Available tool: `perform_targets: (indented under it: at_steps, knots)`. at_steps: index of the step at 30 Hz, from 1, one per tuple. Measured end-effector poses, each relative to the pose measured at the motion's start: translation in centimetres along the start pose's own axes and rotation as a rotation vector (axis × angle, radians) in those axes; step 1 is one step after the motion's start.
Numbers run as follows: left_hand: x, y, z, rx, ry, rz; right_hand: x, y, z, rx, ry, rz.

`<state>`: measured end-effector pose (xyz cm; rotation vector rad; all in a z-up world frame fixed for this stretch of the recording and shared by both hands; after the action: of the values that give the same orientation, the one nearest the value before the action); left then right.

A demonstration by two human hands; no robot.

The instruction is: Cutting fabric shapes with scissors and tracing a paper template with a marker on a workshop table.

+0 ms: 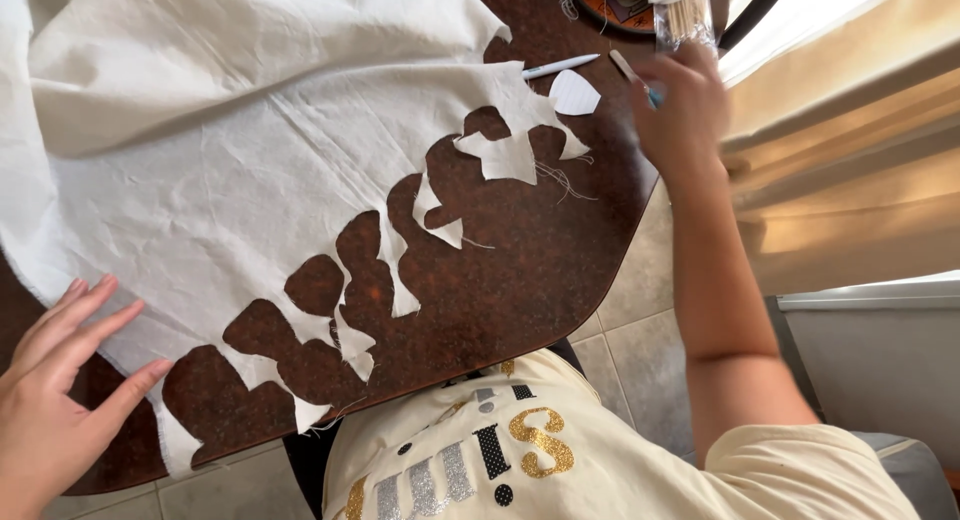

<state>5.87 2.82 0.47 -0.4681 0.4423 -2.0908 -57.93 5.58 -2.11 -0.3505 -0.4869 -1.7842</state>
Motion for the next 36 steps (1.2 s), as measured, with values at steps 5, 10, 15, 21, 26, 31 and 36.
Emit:
perform_targets:
  at_steps: [5, 10, 15, 21, 26, 31, 36]
  knots:
    - [0.0, -0.8, 0.6, 0.085, 0.028, 0.018, 5.8, 2.8, -3.1, -0.095, 0.321, 0.235]
    - [-1.5, -2.0, 1.4, -0.003, -0.066, -0.009, 8.0, -2.0, -5.1, -0.284, 0.348, 0.378]
    - [-1.5, -1.3, 0.9, -0.065, -0.123, -0.07, 5.6, -3.4, -3.8, 0.225, -0.014, 0.366]
    - [-0.1, -2.9, 1.1, 0.005, -0.078, -0.059, 3.6, 1.7, -0.9, 0.23, 0.1, 0.521]
    - [0.1, -2.4, -0.4, -0.015, 0.214, 0.173, 2.1, 2.8, -0.6, 0.163, 0.333, 0.398]
    - [0.2, -3.2, -0.9, -0.058, 0.204, 0.087, 2.0, 7.0, 2.7, 0.405, 0.075, 0.617]
    - [0.2, -2.8, -0.6, 0.0, 0.18, 0.088, 0.7, 14.4, 1.6, 0.511, 0.597, 0.62]
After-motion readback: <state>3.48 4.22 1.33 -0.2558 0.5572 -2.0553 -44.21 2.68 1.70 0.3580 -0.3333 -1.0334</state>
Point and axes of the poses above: each hand's wrist, its own x-axis towards the middle knuckle, its own z-axis out of the back of the hand, y = z × x, the point moved 1 cm from there along x, towards the middle knuckle
